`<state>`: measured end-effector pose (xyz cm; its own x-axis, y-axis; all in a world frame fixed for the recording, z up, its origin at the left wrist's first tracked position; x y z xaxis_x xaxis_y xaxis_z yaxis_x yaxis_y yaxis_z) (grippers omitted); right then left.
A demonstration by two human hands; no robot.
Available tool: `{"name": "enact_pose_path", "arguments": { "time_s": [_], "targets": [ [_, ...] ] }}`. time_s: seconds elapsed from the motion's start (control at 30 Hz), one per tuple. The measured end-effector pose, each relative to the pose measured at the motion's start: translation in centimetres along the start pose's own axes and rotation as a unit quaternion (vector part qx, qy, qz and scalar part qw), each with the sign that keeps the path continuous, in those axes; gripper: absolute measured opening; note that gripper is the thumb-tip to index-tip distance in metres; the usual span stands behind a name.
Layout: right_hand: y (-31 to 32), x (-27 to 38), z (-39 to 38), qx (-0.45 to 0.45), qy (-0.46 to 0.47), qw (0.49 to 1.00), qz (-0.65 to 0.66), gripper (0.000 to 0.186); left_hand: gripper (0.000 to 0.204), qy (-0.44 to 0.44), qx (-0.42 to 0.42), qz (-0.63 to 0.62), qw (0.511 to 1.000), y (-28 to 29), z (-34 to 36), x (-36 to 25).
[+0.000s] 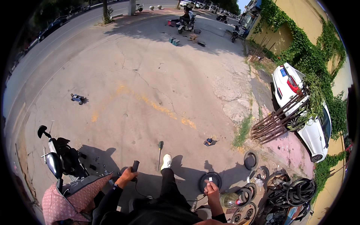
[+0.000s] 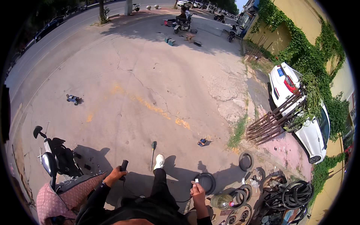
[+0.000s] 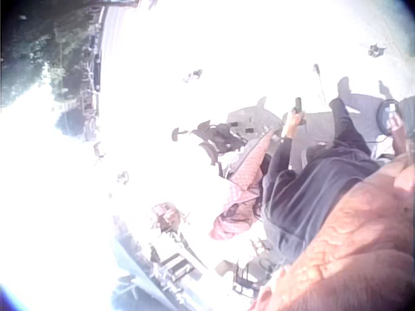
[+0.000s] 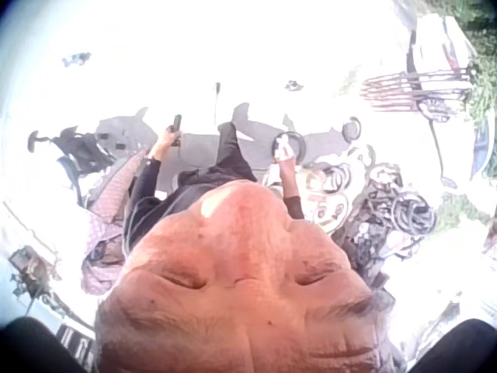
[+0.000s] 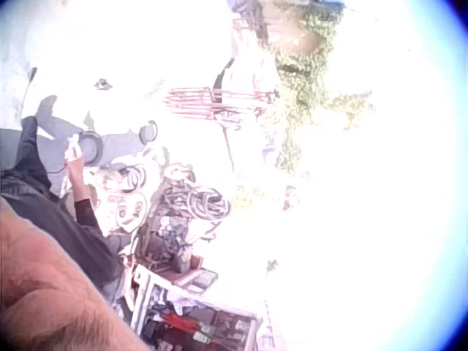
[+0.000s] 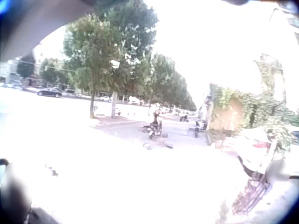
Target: The person retrieves a pair of scissors from a cluttered shelf and walks to an outdoor workspace. They use the scissors to strip the insulation from several wires connected to a scooter's exposed wiring harness. The person then twists the exposed wire ends together by hand.
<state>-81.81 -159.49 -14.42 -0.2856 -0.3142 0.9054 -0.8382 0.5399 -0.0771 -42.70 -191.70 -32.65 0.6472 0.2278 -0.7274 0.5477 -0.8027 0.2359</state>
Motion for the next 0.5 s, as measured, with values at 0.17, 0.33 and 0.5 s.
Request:
{"name": "enact_pose_path", "arguments": {
  "time_s": [0.17, 0.33, 0.5],
  "targets": [
    [-8.6, 1.4, 18.8, 0.112, -0.054, 0.992, -0.031, 0.02, 0.073, -0.003, 0.159, -0.002, 0.987, -0.5, 3.7, -15.9],
    [-15.5, 11.7, 33.8, 0.26, 0.003, 0.96, -0.101, 0.018, 0.041, -0.145, 0.168, -0.016, 0.975, 0.6, 12.3, -30.6],
    [-18.0, 24.3, 46.1, 0.21, 0.109, 0.942, -0.238, 0.023, 0.029, -0.231, 0.027, -0.128, 0.964, 4.7, 20.7, -44.3]
  ]
}}
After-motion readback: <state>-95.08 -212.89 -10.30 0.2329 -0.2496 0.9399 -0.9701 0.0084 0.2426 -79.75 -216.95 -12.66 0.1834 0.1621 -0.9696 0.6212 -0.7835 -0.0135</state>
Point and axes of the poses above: each hand's wrist, its own z-axis towards the middle knuckle, its own y-axis out of the back of the hand, x = y × z, the point moved 7 cm from there along z, towards the middle knuckle, and after that the axes turned 14 degrees about x, right-handed, at the moved point
